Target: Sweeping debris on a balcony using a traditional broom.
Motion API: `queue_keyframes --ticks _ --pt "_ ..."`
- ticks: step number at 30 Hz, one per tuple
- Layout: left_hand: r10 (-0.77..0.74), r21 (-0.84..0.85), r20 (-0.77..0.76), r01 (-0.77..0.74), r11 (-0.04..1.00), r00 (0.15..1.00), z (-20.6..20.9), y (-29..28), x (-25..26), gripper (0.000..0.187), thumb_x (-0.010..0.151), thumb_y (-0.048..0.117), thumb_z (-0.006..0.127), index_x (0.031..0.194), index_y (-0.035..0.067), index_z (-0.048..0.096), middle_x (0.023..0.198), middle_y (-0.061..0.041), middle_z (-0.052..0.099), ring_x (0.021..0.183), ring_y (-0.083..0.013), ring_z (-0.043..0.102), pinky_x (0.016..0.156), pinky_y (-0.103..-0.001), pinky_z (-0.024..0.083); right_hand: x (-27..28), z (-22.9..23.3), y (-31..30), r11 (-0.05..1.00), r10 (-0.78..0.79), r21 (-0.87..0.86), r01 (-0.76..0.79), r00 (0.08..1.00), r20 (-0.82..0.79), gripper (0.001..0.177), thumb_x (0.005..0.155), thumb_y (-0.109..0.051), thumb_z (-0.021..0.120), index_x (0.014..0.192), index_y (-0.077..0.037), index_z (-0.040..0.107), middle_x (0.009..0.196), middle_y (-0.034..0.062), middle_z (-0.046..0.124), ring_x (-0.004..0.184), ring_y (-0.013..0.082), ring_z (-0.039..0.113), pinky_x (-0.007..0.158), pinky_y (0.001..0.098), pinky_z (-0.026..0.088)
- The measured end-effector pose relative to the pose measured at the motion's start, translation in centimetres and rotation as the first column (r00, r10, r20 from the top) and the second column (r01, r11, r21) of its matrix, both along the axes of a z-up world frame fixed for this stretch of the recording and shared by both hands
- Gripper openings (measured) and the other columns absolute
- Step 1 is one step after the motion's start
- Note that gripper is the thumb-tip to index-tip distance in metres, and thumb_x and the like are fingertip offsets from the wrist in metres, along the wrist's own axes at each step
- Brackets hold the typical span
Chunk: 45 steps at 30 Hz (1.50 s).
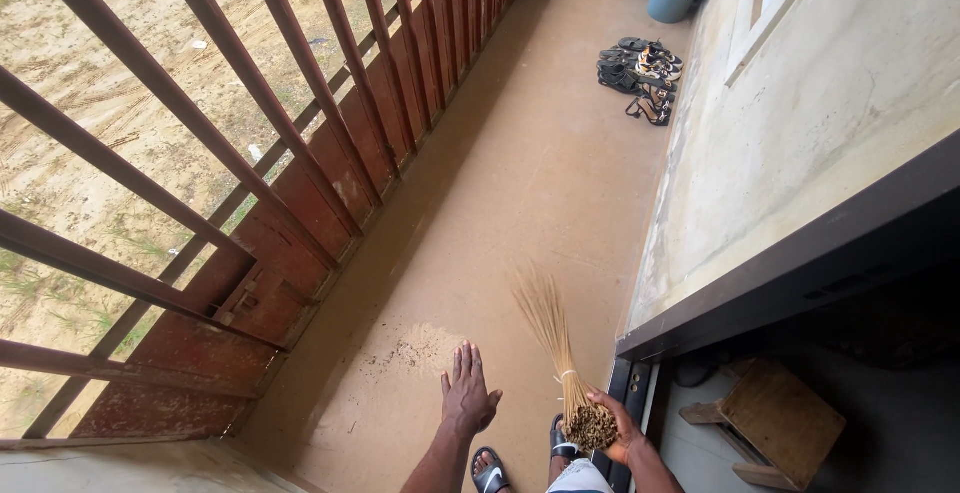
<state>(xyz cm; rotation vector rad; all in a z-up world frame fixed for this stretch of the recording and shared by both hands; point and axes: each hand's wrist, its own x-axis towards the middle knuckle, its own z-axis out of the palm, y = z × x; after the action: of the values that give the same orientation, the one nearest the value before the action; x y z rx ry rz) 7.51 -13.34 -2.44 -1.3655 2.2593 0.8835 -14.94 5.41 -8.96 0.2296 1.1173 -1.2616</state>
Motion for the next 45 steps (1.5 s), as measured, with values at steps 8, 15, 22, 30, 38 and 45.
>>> queue_keyframes --ticks 8,15,22,30,38,45 --pt "-0.014 0.002 0.011 0.014 1.000 1.000 0.1 0.4 -1.1 0.100 0.099 0.043 0.063 0.164 0.007 -0.004 0.174 -0.007 -0.011 0.161 -0.0239 -0.007 0.129 -0.054 0.008 -0.3 -9.1 0.2 0.985 -0.109 0.142 0.100 0.992 0.057 0.035 0.082 -0.037 0.064 0.102 -0.009 0.066 0.092 0.0161 0.074 0.079 0.0349 0.072 0.070 0.0523 0.060" --pt "-0.026 0.006 0.013 0.026 1.000 1.000 0.3 0.2 -2.7 0.101 0.099 0.043 0.064 0.164 0.007 -0.004 0.174 -0.007 -0.012 0.161 -0.0240 -0.007 0.129 -0.055 0.008 2.3 -12.3 1.4 0.952 0.197 0.188 -0.240 0.955 0.220 0.048 0.078 -0.041 0.070 0.107 -0.002 0.066 0.085 0.0204 0.070 0.070 0.0375 0.070 0.063 0.0559 0.060" --pt "-0.023 -0.002 0.015 0.023 1.000 1.000 -0.1 0.4 -4.4 0.100 0.098 0.043 0.064 0.163 0.007 -0.003 0.174 -0.007 -0.010 0.161 -0.0242 -0.007 0.129 -0.055 0.009 -2.1 -3.3 0.8 0.995 0.088 0.035 -0.091 0.993 0.072 0.052 0.076 -0.033 0.064 0.127 -0.023 0.066 0.094 0.0133 0.072 0.074 0.0267 0.072 0.066 0.0470 0.062" --pt "-0.019 -0.003 0.010 0.019 1.000 1.000 0.4 1.2 -7.0 0.102 0.097 0.042 0.065 0.164 0.007 -0.004 0.174 -0.007 -0.009 0.161 -0.0236 -0.006 0.129 -0.056 0.008 -5.9 -7.9 1.2 0.981 -0.123 0.154 0.117 0.992 0.031 0.042 0.083 -0.039 0.065 0.111 -0.008 0.063 0.092 0.0149 0.073 0.079 0.0346 0.073 0.067 0.0527 0.061" --pt "-0.020 0.012 0.027 0.019 1.000 0.999 0.1 1.7 -9.6 0.102 0.098 0.042 0.065 0.164 0.008 -0.005 0.174 -0.006 -0.010 0.161 -0.0230 -0.007 0.129 -0.056 0.008 -4.6 -18.2 4.5 0.957 0.147 0.206 -0.205 0.952 0.267 0.046 0.080 -0.041 0.070 0.106 -0.003 0.067 0.083 0.0179 0.071 0.068 0.0338 0.069 0.064 0.0494 0.061" --pt "-0.005 0.015 0.022 0.005 1.000 1.000 -0.1 2.0 -11.1 0.101 0.098 0.041 0.065 0.164 0.008 -0.004 0.174 -0.006 -0.010 0.161 -0.0229 -0.006 0.129 -0.055 0.008 -7.9 -4.0 2.6 0.977 0.206 0.033 -0.209 0.974 0.092 0.063 0.078 -0.032 0.063 0.141 -0.026 0.057 0.102 0.0164 0.075 0.080 0.0280 0.074 0.071 0.0490 0.063"
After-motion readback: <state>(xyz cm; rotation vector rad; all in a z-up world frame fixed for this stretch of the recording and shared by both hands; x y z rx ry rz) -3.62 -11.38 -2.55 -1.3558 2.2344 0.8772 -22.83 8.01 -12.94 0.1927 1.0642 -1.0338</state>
